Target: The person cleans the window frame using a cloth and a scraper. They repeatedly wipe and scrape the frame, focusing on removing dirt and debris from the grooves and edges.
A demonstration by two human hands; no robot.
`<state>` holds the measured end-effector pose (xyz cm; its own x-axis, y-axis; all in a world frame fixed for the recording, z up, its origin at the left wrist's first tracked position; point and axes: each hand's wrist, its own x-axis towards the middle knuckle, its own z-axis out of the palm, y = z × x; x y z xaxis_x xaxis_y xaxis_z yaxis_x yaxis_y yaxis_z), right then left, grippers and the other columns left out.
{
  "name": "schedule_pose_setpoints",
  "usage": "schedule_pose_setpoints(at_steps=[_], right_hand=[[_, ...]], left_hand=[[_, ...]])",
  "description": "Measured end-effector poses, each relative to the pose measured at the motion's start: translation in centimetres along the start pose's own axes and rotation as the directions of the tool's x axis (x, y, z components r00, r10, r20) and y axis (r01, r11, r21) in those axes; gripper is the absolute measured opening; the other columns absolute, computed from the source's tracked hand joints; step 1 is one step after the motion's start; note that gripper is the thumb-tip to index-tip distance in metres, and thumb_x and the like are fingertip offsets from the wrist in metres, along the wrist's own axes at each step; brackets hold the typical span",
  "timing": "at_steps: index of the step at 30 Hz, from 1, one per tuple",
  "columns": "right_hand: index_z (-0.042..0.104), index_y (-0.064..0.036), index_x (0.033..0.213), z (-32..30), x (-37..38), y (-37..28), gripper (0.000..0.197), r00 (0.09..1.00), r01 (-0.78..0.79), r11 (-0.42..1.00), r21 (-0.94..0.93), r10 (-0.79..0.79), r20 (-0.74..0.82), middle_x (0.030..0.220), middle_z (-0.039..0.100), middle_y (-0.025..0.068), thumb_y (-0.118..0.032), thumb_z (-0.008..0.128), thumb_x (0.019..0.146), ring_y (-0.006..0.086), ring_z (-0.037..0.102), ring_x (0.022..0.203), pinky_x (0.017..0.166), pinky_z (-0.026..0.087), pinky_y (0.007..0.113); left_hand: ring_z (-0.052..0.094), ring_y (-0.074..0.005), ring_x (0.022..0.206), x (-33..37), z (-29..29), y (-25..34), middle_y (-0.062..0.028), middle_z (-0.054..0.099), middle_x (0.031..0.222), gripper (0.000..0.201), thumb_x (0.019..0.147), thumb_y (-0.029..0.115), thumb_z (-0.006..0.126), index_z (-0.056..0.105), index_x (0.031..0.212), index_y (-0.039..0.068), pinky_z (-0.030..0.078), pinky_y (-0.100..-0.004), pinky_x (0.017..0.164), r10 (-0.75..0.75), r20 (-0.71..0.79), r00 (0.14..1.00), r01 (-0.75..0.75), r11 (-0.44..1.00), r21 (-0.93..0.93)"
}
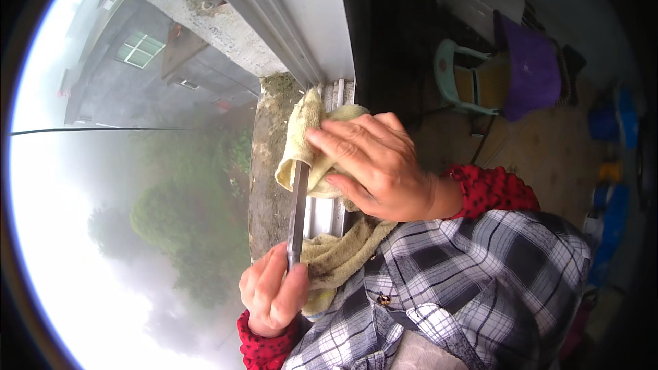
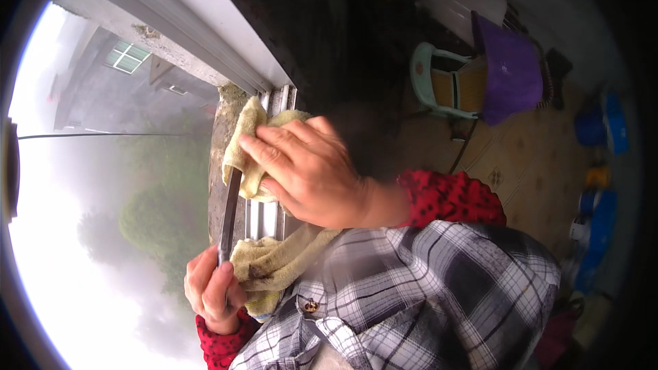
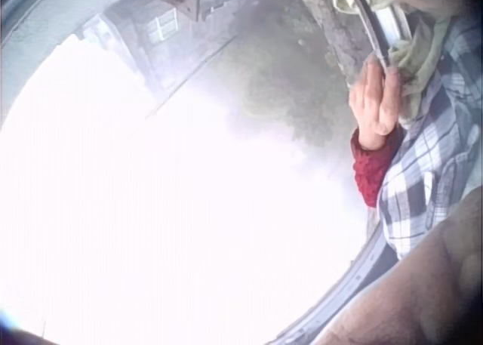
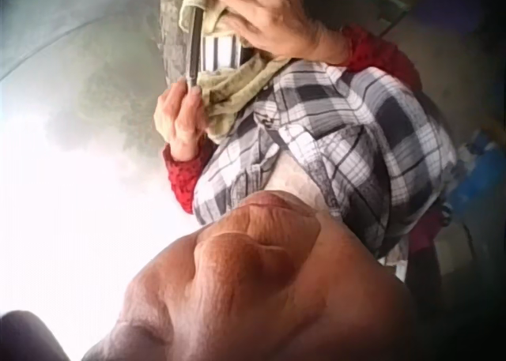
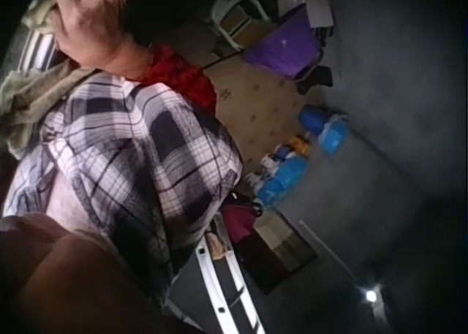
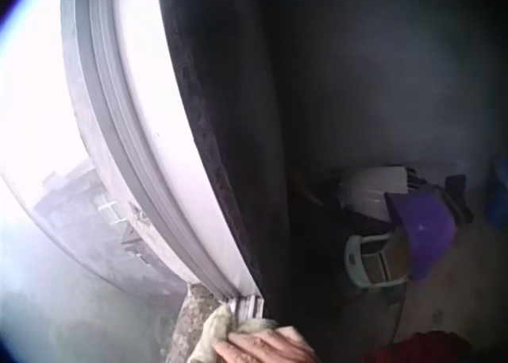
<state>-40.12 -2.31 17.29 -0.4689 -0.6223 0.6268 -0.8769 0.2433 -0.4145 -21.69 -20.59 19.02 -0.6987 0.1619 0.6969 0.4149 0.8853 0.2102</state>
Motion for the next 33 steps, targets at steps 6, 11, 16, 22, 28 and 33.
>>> schedule_pose_setpoints(at_steps=[6, 11, 16, 22, 28, 33], right_hand=[[0.066, -0.0052, 0.127, 0.6, 0.7, 0.3, 0.051, 1.0, -0.028, 0.999, 0.039, 0.028, 0.01, 0.118, 0.06, 0.0119, -0.02, 0.076, 0.079, 0.0277, 0.056, 0.107, 0.092, 0.042, 0.043], [0.066, -0.0041, 0.096, 3.7, 2.1, 1.5, 0.02, 0.979, 0.187, 0.966, 0.177, -0.167, -0.12, 0.094, 0.058, 0.0091, -0.015, 0.067, 0.078, 0.0271, 0.058, 0.094, 0.087, 0.046, 0.041], [0.056, -0.0074, 0.076, 3.5, 3.2, -0.4, 0.008, 0.94, 0.233, 0.952, 0.197, -0.169, -0.296, 0.075, 0.051, 0.0053, -0.013, 0.062, 0.077, 0.0233, 0.055, 0.079, 0.079, 0.045, 0.037], [0.056, -0.0076, 0.078, 3.0, 4.2, 1.2, 0.011, 0.942, 0.31, 0.906, 0.289, -0.252, -0.221, 0.071, 0.046, 0.004, -0.012, 0.065, 0.075, 0.0237, 0.05, 0.07, 0.07, 0.04, 0.039], [0.055, -0.0078, 0.075, 2.7, 5.1, 0.8, 0.014, 0.922, 0.335, 0.909, 0.247, -0.262, -0.286, 0.069, 0.047, 0.005, -0.008, 0.068, 0.07, 0.0255, 0.049, 0.067, 0.066, 0.037, 0.039], [0.057, -0.0081, 0.077, 3.8, 4.5, 1.9, 0.014, 0.978, 0.187, 0.927, 0.325, -0.143, -0.153, 0.071, 0.05, 0.0051, -0.003, 0.067, 0.068, 0.027, 0.052, 0.07, 0.068, 0.038, 0.04]], left_hand=[[0.069, -0.034, 0.075, 0.4, 1.7, -1.9, -0.0263, 0.069, 0.097, 0.018, 0.101, 0.013, 0.062, 0.064, 0.106, -0.005, 0.056, -0.0384, 0.062, -0.032, -0.028, 0.999, 0.03, 0.998, -0.057], [0.072, -0.0336, 0.076, 2.1, 2.5, -1.2, -0.0212, 0.068, 0.101, 0.024, 0.082, 0.001, 0.075, 0.069, 0.105, -0.001, 0.059, -0.036, 0.061, 0.089, 0.02, 0.996, -0.089, 0.996, -0.013], [0.071, -0.0332, 0.085, 3.9, 0.3, 1.5, -0.0237, 0.065, 0.109, 0.038, 0.08, 0.0, 0.075, 0.063, 0.116, -0.001, 0.061, -0.0364, 0.065, 0.154, 0.184, 0.971, -0.156, 0.988, -0.005], [0.07, -0.0326, 0.082, 5.9, 0.4, 2.6, -0.0224, 0.065, 0.11, 0.034, 0.084, 0.0, 0.074, 0.063, 0.116, -0.001, 0.06, -0.0364, 0.062, 0.047, 0.144, 0.988, -0.05, 0.999, 0.015], [0.07, -0.031, 0.077, 6.6, 0.3, 3.0, -0.0237, 0.065, 0.111, 0.035, 0.082, -0.002, 0.071, 0.064, 0.116, -0.003, 0.058, -0.0356, 0.06, 0.08, 0.129, 0.988, -0.088, 0.994, 0.063], [0.065, -0.032, 0.076, 7.9, 2.4, 1.1, -0.0222, 0.068, 0.09, 0.016, 0.094, 0.002, 0.06, 0.064, 0.107, -0.008, 0.051, -0.0367, 0.061, -0.085, 0.058, 0.995, 0.085, 0.996, 0.005]])
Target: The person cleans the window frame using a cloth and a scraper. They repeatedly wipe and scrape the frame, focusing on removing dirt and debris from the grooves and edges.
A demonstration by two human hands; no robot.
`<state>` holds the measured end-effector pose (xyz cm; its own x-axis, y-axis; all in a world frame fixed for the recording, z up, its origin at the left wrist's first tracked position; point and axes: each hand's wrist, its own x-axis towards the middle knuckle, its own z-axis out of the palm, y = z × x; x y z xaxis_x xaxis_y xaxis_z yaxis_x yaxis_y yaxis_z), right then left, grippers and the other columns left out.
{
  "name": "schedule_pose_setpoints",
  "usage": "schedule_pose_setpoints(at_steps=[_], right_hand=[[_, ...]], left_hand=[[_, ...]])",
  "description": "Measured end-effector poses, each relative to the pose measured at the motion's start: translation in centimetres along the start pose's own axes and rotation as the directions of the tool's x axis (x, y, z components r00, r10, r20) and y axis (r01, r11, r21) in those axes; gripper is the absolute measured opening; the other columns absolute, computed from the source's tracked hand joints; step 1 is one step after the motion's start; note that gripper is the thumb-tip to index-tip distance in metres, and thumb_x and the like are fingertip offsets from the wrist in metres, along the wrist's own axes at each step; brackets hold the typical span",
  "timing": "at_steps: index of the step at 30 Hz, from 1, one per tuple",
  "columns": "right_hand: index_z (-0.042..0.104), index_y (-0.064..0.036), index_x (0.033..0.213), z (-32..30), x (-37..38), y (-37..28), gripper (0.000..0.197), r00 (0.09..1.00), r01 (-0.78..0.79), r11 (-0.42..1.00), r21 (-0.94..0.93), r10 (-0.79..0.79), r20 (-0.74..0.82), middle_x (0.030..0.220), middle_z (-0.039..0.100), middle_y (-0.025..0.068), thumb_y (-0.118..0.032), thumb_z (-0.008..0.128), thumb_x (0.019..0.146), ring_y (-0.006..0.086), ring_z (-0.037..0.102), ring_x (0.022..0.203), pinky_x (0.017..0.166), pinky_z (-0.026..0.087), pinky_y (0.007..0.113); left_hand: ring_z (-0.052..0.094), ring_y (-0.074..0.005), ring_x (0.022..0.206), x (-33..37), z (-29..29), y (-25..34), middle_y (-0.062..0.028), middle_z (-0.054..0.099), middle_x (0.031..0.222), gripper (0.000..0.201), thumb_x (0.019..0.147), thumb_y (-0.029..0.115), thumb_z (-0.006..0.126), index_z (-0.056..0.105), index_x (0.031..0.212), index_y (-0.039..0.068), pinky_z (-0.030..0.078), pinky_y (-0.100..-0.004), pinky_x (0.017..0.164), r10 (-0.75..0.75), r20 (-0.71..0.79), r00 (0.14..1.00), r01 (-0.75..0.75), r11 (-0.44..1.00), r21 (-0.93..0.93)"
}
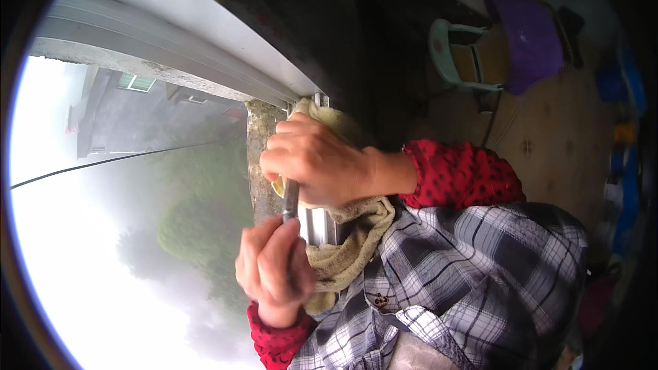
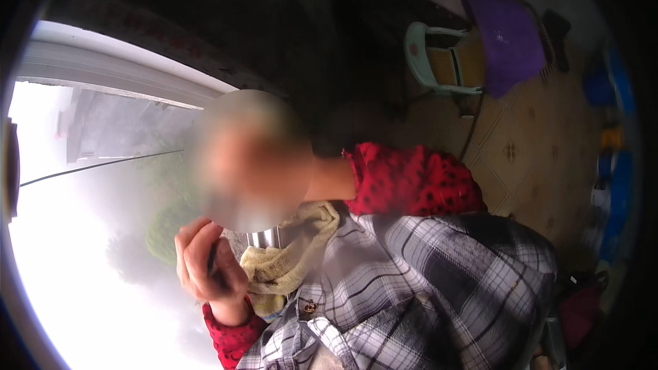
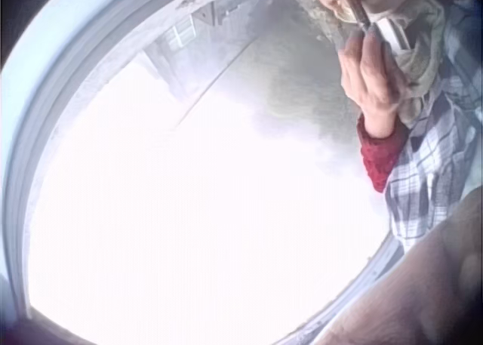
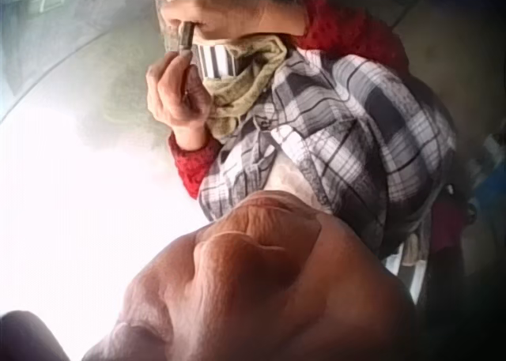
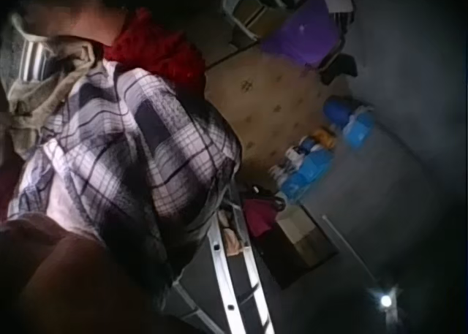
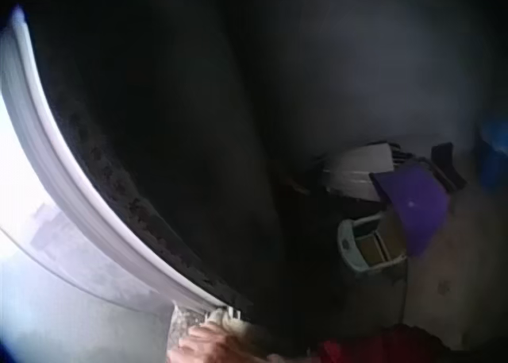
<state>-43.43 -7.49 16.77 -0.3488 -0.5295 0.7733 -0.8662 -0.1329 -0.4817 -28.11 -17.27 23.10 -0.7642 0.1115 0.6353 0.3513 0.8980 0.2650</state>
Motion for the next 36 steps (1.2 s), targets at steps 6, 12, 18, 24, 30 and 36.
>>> schedule_pose_setpoints(at_steps=[6, 12, 18, 24, 30, 36], right_hand=[[0.058, -0.0096, 0.075, 0.4, -0.1, 0.8, 0.011, 0.992, -0.091, 0.996, -0.018, 0.093, 0.08, 0.072, 0.057, 0.0071, -0.002, 0.065, 0.071, 0.0291, 0.058, 0.078, 0.076, 0.042, 0.043], [0.061, -0.0042, 0.068, 1.6, 0.8, 1.5, 0.012, 0.998, -0.039, 0.999, -0.035, 0.04, 0.039, 0.055, 0.059, 0.0146, -0.011, 0.071, 0.064, 0.0361, 0.066, 0.058, 0.059, 0.051, 0.048], [0.056, -0.0081, 0.071, 0.7, 1.4, -1.7, 0.021, 0.942, -0.148, 0.986, -0.077, 0.165, 0.292, 0.06, 0.056, 0.0076, -0.009, 0.071, 0.058, 0.0308, 0.063, 0.063, 0.063, 0.046, 0.044], [0.058, -0.0093, 0.07, 0.0, 1.2, -1.4, 0.02, 0.982, -0.053, 0.997, -0.049, 0.061, 0.178, 0.061, 0.058, 0.0076, -0.016, 0.074, 0.06, 0.0307, 0.064, 0.064, 0.062, 0.046, 0.046], [0.055, -0.0078, 0.068, 0.0, -0.7, -4.4, 0.016, 0.98, -0.113, 0.945, 0.307, 0.055, 0.19, 0.057, 0.057, 0.0099, -0.011, 0.07, 0.061, 0.0322, 0.064, 0.059, 0.053, 0.046, 0.047], [0.057, -0.0124, 0.071, -0.2, -0.8, -0.7, 0.027, 0.999, -0.048, 0.988, 0.147, 0.044, 0.032, 0.065, 0.058, 0.005, -0.03, 0.077, 0.07, 0.0302, 0.061, 0.07, 0.068, 0.044, 0.045]], left_hand=[[0.061, -0.0292, 0.073, 1.6, 1.4, -1.4, -0.0174, 0.063, 0.084, 0.039, 0.107, 0.028, 0.044, 0.06, 0.087, -0.001, 0.055, -0.0424, 0.076, 0.063, -0.13, 0.99, -0.089, 0.975, -0.204], [0.039, -0.0205, 0.052, 1.9, 4.2, -3.1, -0.0054, 0.044, 0.055, 0.06, 0.113, 0.039, 0.026, 0.041, 0.064, 0.008, 0.046, -0.0421, 0.062, -0.153, -0.231, 0.961, -0.083, 0.637, -0.766], [0.03, -0.016, 0.045, 2.3, 1.2, -1.9, 0.0, 0.034, 0.051, 0.06, 0.113, 0.042, 0.022, 0.035, 0.062, 0.013, 0.04, -0.0362, 0.051, -0.289, -0.235, 0.928, -0.063, 0.499, -0.864], [0.039, -0.0205, 0.044, 2.3, 3.0, -0.4, -0.0048, 0.04, 0.05, 0.05, 0.105, 0.023, 0.049, 0.032, 0.06, 0.009, 0.044, -0.0375, 0.048, -0.198, -0.363, 0.91, -0.165, 0.63, -0.759], [0.052, -0.0263, 0.046, 3.0, -0.1, 2.6, -0.0084, 0.048, 0.054, 0.028, 0.084, -0.001, 0.052, 0.04, 0.059, 0.004, 0.05, -0.0353, 0.049, 0.004, -0.19, 0.982, -0.134, 0.725, -0.675], [0.054, -0.0284, 0.057, 3.0, 1.3, 1.4, -0.0069, 0.05, 0.062, 0.046, 0.104, 0.024, 0.055, 0.043, 0.064, 0.005, 0.051, -0.0426, 0.061, 0.027, 0.017, 0.999, -0.011, 0.798, -0.602]])
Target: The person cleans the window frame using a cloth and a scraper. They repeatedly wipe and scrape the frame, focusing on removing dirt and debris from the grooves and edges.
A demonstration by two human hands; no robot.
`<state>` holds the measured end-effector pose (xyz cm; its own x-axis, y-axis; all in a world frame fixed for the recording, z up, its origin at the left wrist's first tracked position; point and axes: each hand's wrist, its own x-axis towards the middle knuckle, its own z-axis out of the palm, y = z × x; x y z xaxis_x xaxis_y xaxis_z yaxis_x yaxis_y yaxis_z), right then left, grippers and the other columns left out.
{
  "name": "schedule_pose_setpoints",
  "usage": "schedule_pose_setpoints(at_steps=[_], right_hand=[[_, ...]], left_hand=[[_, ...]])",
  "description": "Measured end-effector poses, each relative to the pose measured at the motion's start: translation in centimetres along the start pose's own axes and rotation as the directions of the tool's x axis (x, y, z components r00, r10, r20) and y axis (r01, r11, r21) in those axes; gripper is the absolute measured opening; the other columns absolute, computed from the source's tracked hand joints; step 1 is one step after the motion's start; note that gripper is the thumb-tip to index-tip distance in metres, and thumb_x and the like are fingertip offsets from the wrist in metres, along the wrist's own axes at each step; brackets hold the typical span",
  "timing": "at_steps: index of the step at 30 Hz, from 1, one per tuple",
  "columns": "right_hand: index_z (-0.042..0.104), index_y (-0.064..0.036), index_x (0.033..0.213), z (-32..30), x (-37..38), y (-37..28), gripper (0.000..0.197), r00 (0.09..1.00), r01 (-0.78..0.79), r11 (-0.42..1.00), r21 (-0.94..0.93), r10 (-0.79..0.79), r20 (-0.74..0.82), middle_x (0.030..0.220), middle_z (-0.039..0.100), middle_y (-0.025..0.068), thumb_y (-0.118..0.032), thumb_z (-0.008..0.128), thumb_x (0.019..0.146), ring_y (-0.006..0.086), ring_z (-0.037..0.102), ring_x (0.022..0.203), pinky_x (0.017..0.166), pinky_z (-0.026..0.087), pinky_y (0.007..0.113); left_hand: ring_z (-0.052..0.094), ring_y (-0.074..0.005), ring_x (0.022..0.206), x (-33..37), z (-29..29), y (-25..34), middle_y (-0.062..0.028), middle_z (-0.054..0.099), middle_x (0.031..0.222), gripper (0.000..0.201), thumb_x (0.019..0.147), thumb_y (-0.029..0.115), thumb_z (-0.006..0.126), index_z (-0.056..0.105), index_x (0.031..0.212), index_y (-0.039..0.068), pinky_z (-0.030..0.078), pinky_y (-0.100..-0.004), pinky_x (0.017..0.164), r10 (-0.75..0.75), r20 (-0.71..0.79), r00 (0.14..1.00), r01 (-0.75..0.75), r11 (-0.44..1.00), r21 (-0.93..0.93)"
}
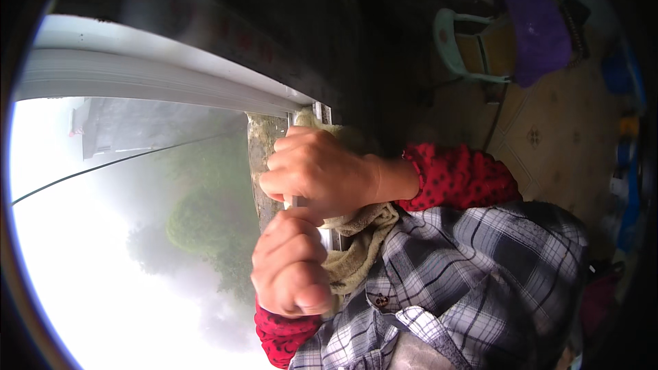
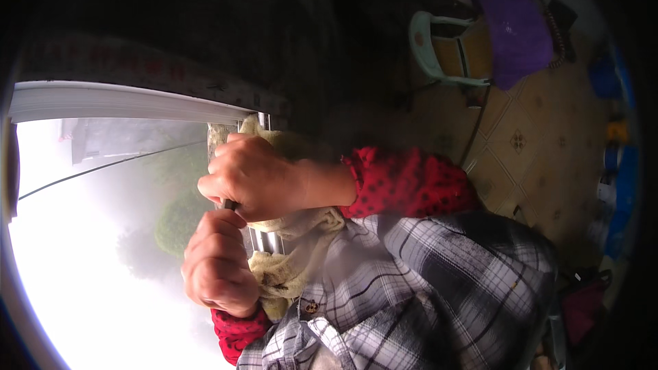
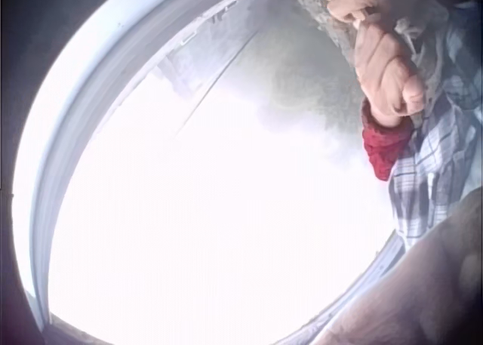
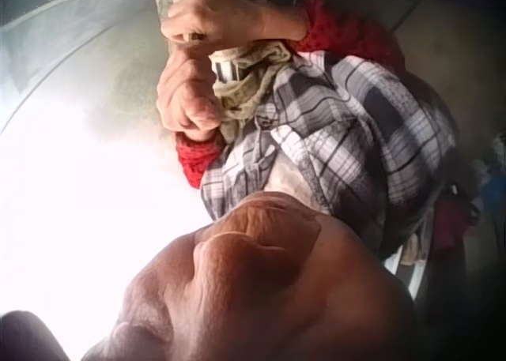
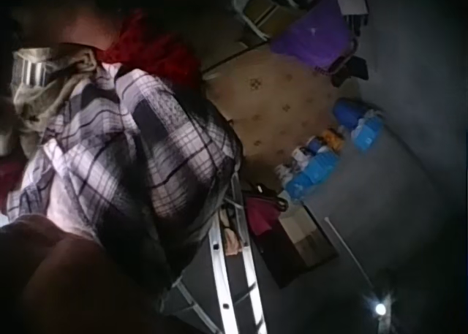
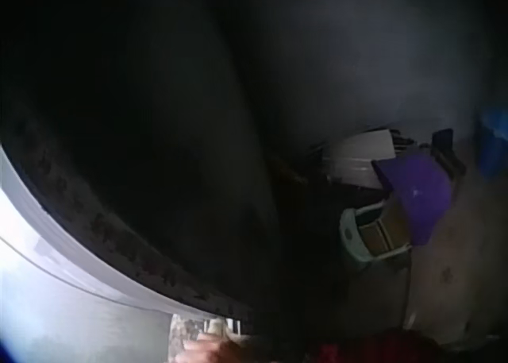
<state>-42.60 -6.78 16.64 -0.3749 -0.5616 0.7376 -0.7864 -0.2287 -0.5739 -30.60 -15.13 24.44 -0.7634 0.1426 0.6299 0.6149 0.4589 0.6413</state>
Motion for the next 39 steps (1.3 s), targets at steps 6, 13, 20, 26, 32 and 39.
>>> schedule_pose_setpoints(at_steps=[6, 13, 20, 26, 32, 39], right_hand=[[0.053, -0.0125, 0.07, 0.0, -1.4, -1.6, 0.038, 0.999, -0.005, 0.944, 0.33, -0.01, 0.044, 0.065, 0.054, 0.0057, -0.043, 0.06, 0.092, 0.0286, 0.056, 0.066, 0.065, 0.042, 0.041], [0.05, -0.0123, 0.071, -0.7, -0.3, 1.8, 0.028, 0.997, 0.068, 0.993, 0.095, -0.064, -0.05, 0.062, 0.047, 0.0051, -0.034, 0.06, 0.085, 0.0284, 0.051, 0.062, 0.06, 0.038, 0.041], [0.051, -0.0126, 0.068, 1.6, 0.5, -0.9, 0.018, 1.0, 0.007, 0.983, 0.184, -0.006, -0.004, 0.057, 0.049, 0.0038, -0.02, 0.067, 0.07, 0.0282, 0.054, 0.055, 0.057, 0.038, 0.042], [0.053, -0.0091, 0.068, 0.3, 1.5, 0.8, 0.018, 0.99, -0.051, 0.966, -0.252, 0.082, 0.116, 0.061, 0.056, 0.007, -0.009, 0.069, 0.059, 0.0314, 0.059, 0.058, 0.063, 0.044, 0.043], [0.055, -0.0066, 0.074, 0.1, 2.4, -2.5, 0.018, 0.908, -0.157, 0.959, -0.237, 0.235, 0.347, 0.062, 0.059, 0.0107, -0.008, 0.068, 0.063, 0.0318, 0.066, 0.065, 0.065, 0.049, 0.044], [0.057, -0.0056, 0.07, -0.4, 2.9, -0.7, 0.015, 0.975, -0.041, 0.968, -0.249, 0.093, 0.201, 0.061, 0.062, 0.0131, -0.009, 0.07, 0.063, 0.0341, 0.064, 0.058, 0.056, 0.047, 0.046]], left_hand=[[0.043, -0.0169, 0.046, 2.0, 1.3, 1.2, -0.0031, 0.04, 0.056, 0.058, 0.099, 0.044, 0.06, 0.039, 0.06, 0.007, 0.035, -0.031, 0.044, 0.229, 0.116, 0.967, -0.236, 0.97, 0.054], [0.047, -0.0221, 0.049, 2.3, 1.5, -1.8, -0.0063, 0.043, 0.058, 0.047, 0.105, 0.018, 0.047, 0.039, 0.061, 0.005, 0.033, -0.0326, 0.044, 0.208, 0.078, 0.975, -0.213, 0.975, 0.069], [0.05, -0.0202, 0.047, 1.4, -0.2, 0.3, -0.0042, 0.05, 0.055, 0.052, 0.106, 0.032, 0.054, 0.044, 0.062, 0.007, 0.05, -0.0363, 0.049, 0.145, -0.11, 0.983, -0.153, 0.986, -0.066], [0.044, -0.0229, 0.048, -1.3, -0.7, -4.0, -0.0092, 0.048, 0.054, 0.042, 0.098, 0.015, 0.053, 0.035, 0.061, 0.007, 0.051, -0.0428, 0.057, -0.002, -0.337, 0.942, -0.091, 0.961, -0.261], [0.039, -0.0167, 0.044, -1.9, -2.4, -1.2, -0.0011, 0.044, 0.05, 0.063, 0.112, 0.05, 0.029, 0.038, 0.061, 0.013, 0.048, -0.0387, 0.054, -0.239, -0.481, 0.843, -0.013, 0.886, -0.464], [0.045, -0.0219, 0.047, -2.0, -1.4, -2.9, -0.0048, 0.044, 0.051, 0.064, 0.11, 0.05, 0.034, 0.037, 0.062, 0.008, 0.051, -0.0446, 0.056, -0.092, -0.411, 0.907, -0.042, 0.951, -0.307]])
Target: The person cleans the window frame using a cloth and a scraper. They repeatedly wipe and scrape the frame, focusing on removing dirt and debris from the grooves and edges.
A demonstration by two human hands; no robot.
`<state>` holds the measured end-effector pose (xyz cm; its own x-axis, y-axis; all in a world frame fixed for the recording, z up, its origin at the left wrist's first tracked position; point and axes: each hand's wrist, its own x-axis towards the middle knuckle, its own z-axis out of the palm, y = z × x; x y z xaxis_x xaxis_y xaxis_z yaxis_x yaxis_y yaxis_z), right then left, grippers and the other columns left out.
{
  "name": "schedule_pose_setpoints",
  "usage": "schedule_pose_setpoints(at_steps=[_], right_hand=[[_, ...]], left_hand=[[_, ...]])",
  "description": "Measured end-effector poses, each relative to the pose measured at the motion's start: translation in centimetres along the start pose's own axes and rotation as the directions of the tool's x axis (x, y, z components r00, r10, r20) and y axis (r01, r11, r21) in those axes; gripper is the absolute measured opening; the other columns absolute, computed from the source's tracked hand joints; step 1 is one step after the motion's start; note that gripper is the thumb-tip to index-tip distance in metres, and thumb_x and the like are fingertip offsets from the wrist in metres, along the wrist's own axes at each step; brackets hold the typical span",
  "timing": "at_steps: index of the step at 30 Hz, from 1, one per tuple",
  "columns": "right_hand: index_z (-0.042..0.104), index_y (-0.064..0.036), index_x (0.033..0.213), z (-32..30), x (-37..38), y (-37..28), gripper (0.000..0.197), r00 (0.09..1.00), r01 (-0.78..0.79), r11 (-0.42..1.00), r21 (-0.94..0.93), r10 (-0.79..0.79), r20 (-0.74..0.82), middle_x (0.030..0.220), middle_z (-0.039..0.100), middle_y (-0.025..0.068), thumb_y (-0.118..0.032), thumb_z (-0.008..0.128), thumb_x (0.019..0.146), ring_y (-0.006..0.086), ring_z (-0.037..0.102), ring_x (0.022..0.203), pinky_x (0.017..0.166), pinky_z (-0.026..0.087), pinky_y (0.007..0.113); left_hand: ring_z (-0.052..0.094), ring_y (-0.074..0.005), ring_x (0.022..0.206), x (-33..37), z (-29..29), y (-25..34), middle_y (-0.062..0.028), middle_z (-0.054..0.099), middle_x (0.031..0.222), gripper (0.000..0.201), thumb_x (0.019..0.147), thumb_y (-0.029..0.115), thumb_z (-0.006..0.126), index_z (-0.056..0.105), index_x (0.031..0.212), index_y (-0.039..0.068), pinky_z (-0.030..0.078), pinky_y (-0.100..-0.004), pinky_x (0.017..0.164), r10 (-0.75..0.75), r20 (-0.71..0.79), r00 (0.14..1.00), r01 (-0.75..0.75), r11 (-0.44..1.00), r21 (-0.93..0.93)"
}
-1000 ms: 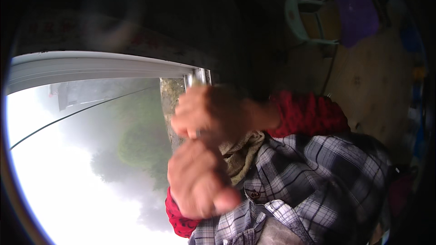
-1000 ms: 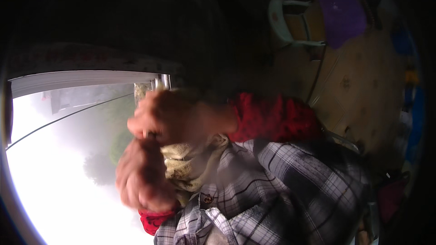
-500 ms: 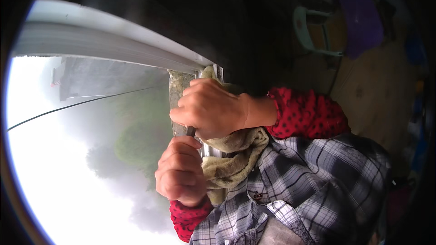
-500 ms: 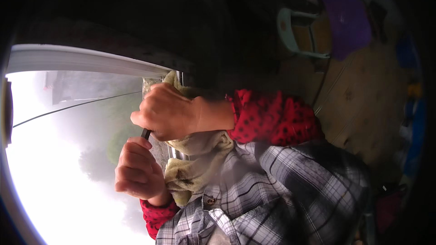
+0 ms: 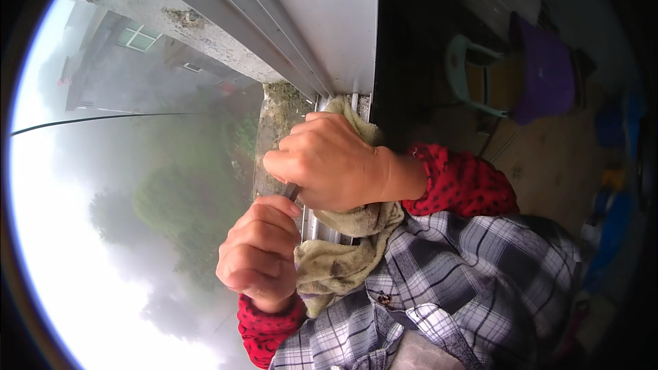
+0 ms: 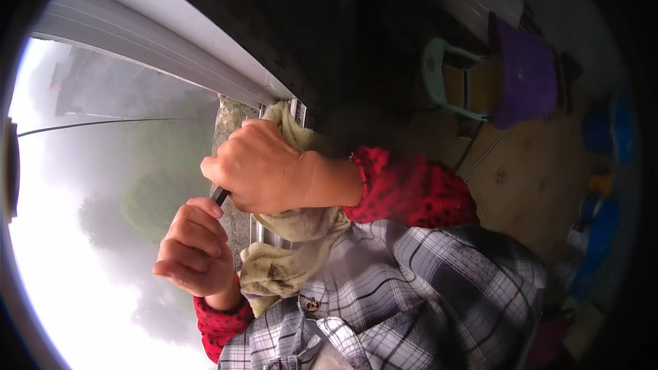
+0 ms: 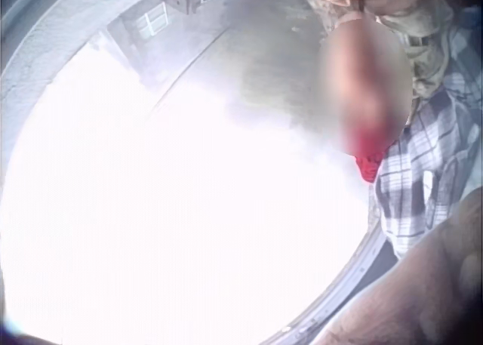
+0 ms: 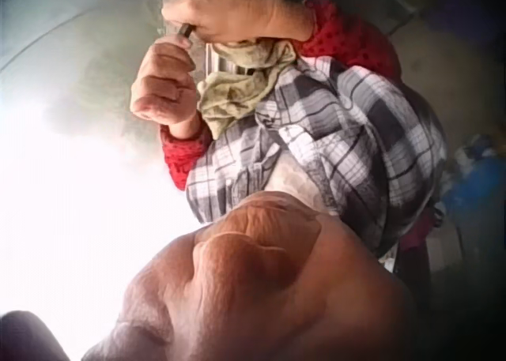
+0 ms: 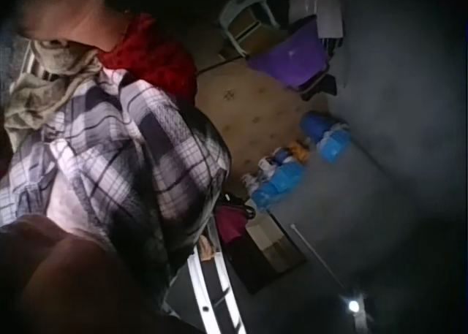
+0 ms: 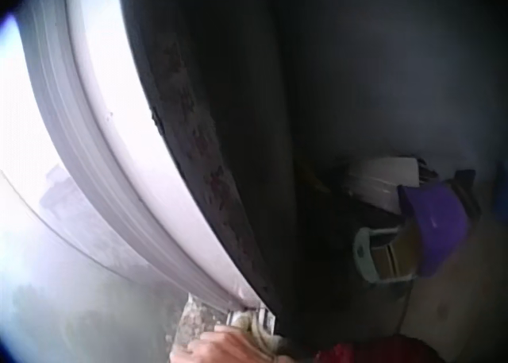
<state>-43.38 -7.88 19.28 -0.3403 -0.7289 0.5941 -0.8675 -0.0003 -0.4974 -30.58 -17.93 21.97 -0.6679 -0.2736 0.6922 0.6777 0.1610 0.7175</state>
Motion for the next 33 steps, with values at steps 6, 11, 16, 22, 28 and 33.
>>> schedule_pose_setpoints(at_steps=[6, 11, 16, 22, 28, 33], right_hand=[[0.055, -0.0071, 0.075, 0.6, 0.4, -2.7, 0.019, 0.984, -0.079, 0.973, 0.215, 0.041, 0.174, 0.061, 0.058, 0.0099, -0.008, 0.07, 0.064, 0.0345, 0.065, 0.062, 0.055, 0.046, 0.048], [0.055, -0.0071, 0.075, -0.1, 0.8, -0.9, 0.018, 0.998, -0.008, 1.0, -0.013, 0.009, 0.07, 0.063, 0.06, 0.0091, -0.008, 0.068, 0.063, 0.0324, 0.065, 0.061, 0.056, 0.047, 0.045], [0.054, -0.0075, 0.073, 0.1, 0.5, -0.6, 0.017, 0.996, -0.043, 0.994, -0.102, 0.05, 0.069, 0.062, 0.058, 0.0078, -0.008, 0.068, 0.063, 0.032, 0.063, 0.06, 0.055, 0.045, 0.045], [0.054, -0.0058, 0.075, 0.5, 1.2, -0.4, 0.02, 0.996, -0.082, 0.995, -0.064, 0.084, 0.03, 0.061, 0.058, 0.0096, -0.006, 0.069, 0.062, 0.0333, 0.064, 0.06, 0.054, 0.048, 0.045], [0.053, -0.0043, 0.075, 1.7, 1.3, -3.0, 0.014, 0.995, -0.051, 0.992, 0.116, 0.06, -0.076, 0.057, 0.059, 0.015, -0.006, 0.066, 0.071, 0.0356, 0.065, 0.053, 0.05, 0.049, 0.047], [0.056, -0.008, 0.082, 0.1, 1.5, 0.2, 0.018, 0.993, -0.091, 0.995, -0.033, 0.093, 0.072, 0.069, 0.063, 0.0087, -0.008, 0.07, 0.071, 0.0339, 0.065, 0.062, 0.054, 0.049, 0.046]], left_hand=[[0.041, -0.0197, 0.043, 1.5, -0.9, 4.2, -0.0029, 0.041, 0.049, 0.063, 0.112, 0.047, 0.033, 0.035, 0.06, 0.01, 0.05, -0.0409, 0.054, -0.179, -0.13, 0.975, 0.172, 0.983, -0.061], [0.049, -0.0213, 0.049, 0.5, -0.6, 1.5, -0.0043, 0.049, 0.054, 0.061, 0.112, 0.049, 0.03, 0.039, 0.064, 0.012, 0.054, -0.0445, 0.068, -0.086, -0.072, 0.994, 0.083, 0.995, -0.054], [0.051, -0.0218, 0.053, -0.2, -2.0, 0.1, -0.0049, 0.049, 0.056, 0.059, 0.113, 0.045, 0.026, 0.039, 0.067, 0.011, 0.054, -0.0462, 0.076, -0.069, 0.032, 0.997, 0.071, 0.996, -0.06], [0.04, -0.0185, 0.05, 1.5, -2.5, -0.3, -0.0011, 0.038, 0.053, 0.058, 0.114, 0.042, 0.021, 0.035, 0.065, 0.013, 0.05, -0.0417, 0.065, -0.159, -0.095, 0.983, 0.142, 0.977, -0.162], [0.032, -0.0154, 0.043, 4.3, -4.3, 3.3, -0.0001, 0.034, 0.051, 0.057, 0.114, 0.039, 0.021, 0.034, 0.064, 0.015, 0.046, -0.0378, 0.057, -0.307, -0.139, 0.942, 0.272, 0.936, -0.224], [0.038, -0.0194, 0.05, 1.5, -1.7, -0.6, -0.0019, 0.036, 0.054, 0.058, 0.114, 0.042, 0.021, 0.032, 0.064, 0.014, 0.05, -0.0423, 0.065, -0.104, -0.098, 0.99, 0.089, 0.986, -0.143]])
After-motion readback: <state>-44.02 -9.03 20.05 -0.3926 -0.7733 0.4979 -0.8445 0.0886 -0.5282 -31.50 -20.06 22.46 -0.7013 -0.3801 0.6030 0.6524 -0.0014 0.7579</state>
